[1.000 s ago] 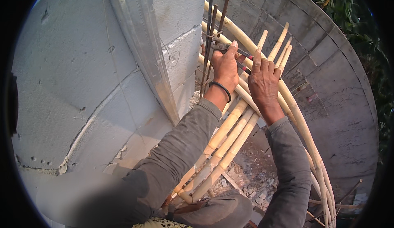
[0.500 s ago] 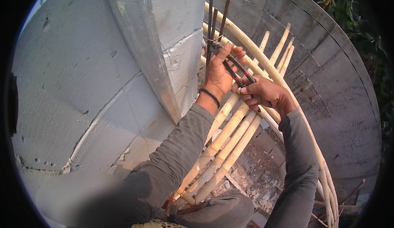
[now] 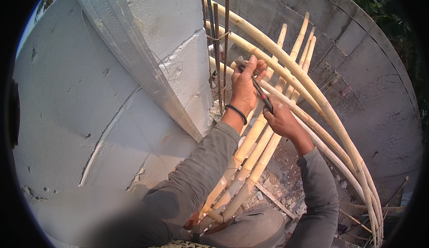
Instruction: The person secures bamboo poles to a rebar structure using thin metal wires, twisting the wires with a pair of pliers and tightening them by hand to create a stable scaffold.
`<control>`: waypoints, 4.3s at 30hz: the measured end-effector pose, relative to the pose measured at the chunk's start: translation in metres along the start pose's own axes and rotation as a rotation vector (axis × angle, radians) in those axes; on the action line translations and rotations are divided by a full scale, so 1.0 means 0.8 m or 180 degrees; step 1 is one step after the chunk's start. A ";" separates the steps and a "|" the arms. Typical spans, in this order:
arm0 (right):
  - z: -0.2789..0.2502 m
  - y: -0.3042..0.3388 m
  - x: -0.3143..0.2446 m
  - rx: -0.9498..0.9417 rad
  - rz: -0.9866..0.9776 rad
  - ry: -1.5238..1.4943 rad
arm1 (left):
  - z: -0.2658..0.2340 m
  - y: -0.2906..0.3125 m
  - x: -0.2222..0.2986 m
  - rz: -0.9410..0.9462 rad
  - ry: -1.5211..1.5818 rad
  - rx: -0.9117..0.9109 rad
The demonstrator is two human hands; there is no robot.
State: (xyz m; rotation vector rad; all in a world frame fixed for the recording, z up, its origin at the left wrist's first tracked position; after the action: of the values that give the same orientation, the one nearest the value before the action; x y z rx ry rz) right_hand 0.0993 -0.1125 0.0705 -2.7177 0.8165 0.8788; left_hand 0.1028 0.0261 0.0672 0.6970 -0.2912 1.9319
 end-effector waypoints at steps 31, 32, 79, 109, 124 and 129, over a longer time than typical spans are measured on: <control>0.397 0.238 0.073 -0.0018 0.0527 0.0771 | -0.094 0.047 -0.124 -0.1356 -0.5777 -0.2277; 0.400 0.237 0.064 0.0021 0.0403 0.1068 | -0.099 0.056 -0.125 -0.1655 -0.5391 -0.2170; 0.072 -0.008 0.033 0.0841 -0.0481 -0.0231 | -0.108 0.056 -0.045 -0.0643 -0.3257 -0.0449; 0.204 0.019 0.205 0.1196 0.1243 -0.1998 | -0.338 -0.022 -0.072 -0.0973 -0.4017 0.0660; 0.272 0.012 0.214 0.0891 0.1428 -0.2201 | -0.327 -0.065 -0.090 0.0371 -0.5383 0.0502; 0.270 -0.046 0.217 0.1116 0.1430 -0.1983 | -0.314 -0.051 -0.085 0.0274 -0.5475 0.0494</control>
State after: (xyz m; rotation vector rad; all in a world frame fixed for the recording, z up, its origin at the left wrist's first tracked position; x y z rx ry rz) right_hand 0.1310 -0.0916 -0.2061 -1.8178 1.2863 1.4050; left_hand 0.0745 0.1162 -0.1784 2.3197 -1.1804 0.9252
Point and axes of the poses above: each hand's wrist, its own y-axis away from the middle knuckle, its own z-axis out of the palm, x = y × z, the point moved 7 cm from there along -y, towards the middle knuckle, and after that the axes turned 11 degrees about -z, right-handed, at the moved point
